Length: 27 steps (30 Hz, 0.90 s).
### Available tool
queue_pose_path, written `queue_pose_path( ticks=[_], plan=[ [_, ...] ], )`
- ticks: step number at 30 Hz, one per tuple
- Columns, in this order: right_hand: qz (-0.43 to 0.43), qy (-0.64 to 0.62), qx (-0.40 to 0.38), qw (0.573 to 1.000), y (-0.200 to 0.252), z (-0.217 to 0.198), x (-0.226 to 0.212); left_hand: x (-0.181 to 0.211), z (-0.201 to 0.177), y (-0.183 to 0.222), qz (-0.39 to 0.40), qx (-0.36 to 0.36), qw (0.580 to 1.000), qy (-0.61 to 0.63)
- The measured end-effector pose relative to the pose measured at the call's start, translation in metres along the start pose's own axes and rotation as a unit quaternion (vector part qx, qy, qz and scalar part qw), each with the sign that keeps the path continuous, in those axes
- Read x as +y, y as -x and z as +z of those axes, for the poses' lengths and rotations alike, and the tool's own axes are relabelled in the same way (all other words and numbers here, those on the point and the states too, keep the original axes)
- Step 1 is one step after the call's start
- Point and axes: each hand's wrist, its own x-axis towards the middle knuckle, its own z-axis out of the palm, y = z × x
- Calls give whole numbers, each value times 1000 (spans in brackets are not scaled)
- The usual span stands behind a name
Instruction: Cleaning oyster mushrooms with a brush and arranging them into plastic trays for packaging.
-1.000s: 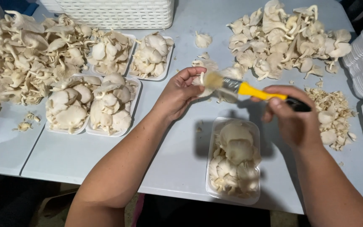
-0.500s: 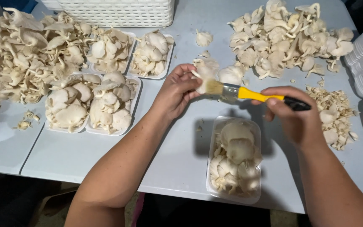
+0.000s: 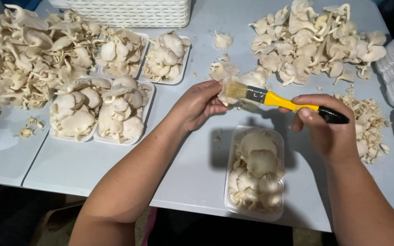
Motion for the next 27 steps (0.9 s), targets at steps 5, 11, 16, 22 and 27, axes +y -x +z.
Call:
queue_pose_path(
  ticks=[5, 11, 16, 22, 27],
  plan=[
    [23, 22, 0, 999, -3, 4, -11, 16, 18, 14, 11, -23, 1000, -6],
    [-15, 34, 30, 999, 0, -2, -4, 11, 8, 11, 25, -48, 999, -2],
    [-38, 16, -35, 999, -1, 3, -2, 14, 15, 15, 7, -10, 1000, 7],
    [-32, 49, 104, 993, -7, 1, -13, 16, 31, 34, 30, -4, 992, -119],
    [33, 86, 96, 991, -10, 5, -24, 12, 65, 67, 178, -108, 862, -463]
  ],
)
